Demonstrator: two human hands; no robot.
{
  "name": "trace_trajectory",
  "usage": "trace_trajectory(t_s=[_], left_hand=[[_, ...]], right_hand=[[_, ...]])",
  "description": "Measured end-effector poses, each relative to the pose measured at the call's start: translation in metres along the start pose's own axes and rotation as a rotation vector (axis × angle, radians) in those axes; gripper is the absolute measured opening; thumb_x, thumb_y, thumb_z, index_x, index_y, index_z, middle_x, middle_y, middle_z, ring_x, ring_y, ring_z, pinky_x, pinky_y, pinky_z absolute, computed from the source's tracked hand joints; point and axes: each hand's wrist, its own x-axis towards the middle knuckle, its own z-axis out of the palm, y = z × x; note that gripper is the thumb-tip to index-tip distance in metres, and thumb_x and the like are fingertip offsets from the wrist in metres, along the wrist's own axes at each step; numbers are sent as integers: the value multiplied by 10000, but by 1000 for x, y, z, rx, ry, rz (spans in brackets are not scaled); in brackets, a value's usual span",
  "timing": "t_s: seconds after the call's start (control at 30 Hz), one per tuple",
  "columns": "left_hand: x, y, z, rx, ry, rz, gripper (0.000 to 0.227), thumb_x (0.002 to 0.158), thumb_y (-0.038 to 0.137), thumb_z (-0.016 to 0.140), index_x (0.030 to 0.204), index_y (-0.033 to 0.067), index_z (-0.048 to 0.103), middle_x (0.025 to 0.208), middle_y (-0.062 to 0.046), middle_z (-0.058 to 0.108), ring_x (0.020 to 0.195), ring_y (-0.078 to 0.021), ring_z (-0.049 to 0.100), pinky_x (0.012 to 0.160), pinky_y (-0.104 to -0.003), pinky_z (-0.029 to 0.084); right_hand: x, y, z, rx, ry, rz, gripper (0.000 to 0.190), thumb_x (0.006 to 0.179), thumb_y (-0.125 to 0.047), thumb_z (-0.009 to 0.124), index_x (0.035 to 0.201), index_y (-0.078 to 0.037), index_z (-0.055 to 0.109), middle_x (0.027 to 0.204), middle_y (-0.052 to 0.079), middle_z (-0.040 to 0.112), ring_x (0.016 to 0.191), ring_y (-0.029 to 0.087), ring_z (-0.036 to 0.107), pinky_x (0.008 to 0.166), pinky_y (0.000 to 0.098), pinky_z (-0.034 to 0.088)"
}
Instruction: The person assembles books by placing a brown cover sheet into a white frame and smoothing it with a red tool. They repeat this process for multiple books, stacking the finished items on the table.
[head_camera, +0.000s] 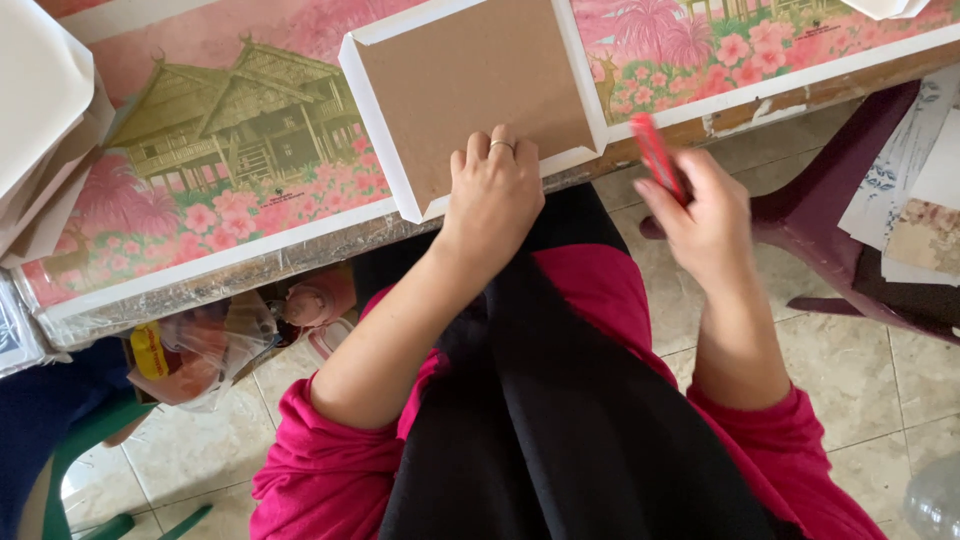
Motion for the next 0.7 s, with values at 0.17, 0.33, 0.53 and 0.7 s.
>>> trace_trajectory(t_s=[0.17,0.33,0.53,0.7], left_hand=[[-9,-3,12,-38,-23,-51,466,618,242,772,960,52,518,869,-97,494,780,-287,559,660,-361,481],[2,-6,-43,-65,212,195,49,784,117,640,798,111,594,755,-57,492,771,-266,523,707,-377,412],[-11,-4,-50,-111,386,144,96,938,66,534,913,113,614,910,-88,601,971,-288,649,888,-419,479],[-4,-18,-40,-164,472,219,104,909,61,576,813,81,611,803,-84,650,818,-251,698,820,-315,511]], right_hand=[[40,-42,24,56,73,-277,297,859,-110,826,1092,-23,663,981,138,601,871,379,620,670,418,495],[55,-69,26,-35,-96,-321,404,815,-123,806,1190,-144,656,1190,7,594,1026,283,624,770,408,540],[56,-67,23,-10,-149,-433,160,850,-79,773,926,-94,633,1104,14,660,952,308,662,742,428,557],[56,-61,36,-22,-67,-441,158,884,-96,777,871,-104,620,999,-18,691,904,244,690,719,354,562]])
